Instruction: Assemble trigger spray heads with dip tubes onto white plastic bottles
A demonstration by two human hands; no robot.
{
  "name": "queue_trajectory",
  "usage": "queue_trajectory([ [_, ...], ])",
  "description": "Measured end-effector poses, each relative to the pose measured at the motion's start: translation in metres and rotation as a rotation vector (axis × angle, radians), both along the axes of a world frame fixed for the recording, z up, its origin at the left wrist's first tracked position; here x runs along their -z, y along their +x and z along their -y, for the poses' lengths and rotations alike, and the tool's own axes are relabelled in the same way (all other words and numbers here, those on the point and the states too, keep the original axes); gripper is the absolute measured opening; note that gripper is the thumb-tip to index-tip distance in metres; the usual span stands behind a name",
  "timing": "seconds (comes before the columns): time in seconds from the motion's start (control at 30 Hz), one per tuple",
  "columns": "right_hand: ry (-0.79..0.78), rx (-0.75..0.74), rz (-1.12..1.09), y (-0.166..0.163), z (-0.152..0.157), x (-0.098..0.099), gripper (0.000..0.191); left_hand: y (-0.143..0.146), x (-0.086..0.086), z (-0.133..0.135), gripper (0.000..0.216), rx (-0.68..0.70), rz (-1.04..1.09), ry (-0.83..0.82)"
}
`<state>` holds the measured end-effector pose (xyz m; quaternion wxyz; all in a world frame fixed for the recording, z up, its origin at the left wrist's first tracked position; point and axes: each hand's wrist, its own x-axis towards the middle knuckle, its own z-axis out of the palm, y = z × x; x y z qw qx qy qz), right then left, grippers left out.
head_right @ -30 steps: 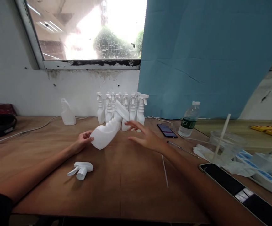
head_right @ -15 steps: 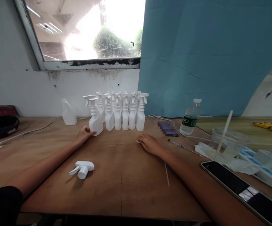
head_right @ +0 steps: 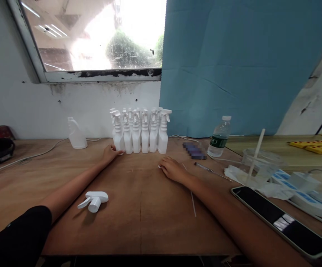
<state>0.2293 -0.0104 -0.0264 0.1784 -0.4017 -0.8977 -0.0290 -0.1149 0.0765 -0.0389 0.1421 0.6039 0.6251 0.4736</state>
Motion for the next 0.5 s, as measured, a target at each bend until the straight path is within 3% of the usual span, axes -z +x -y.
queue_trajectory([
  [0.3, 0.002, -0.005, -0.013, -0.001, 0.000, 0.001, 0.018, 0.009, 0.003, -0.017, 0.051, -0.008, 0.006, 0.008],
  [0.4, -0.003, -0.011, -0.018, 0.000, 0.001, 0.001, 0.018, 0.010, 0.002, -0.007, 0.049, 0.006, 0.047, -0.011],
  [0.5, -0.012, -0.016, -0.034, 0.002, 0.000, 0.002, 0.018, 0.004, 0.000, 0.020, 0.044, 0.119, 0.086, -0.052],
])
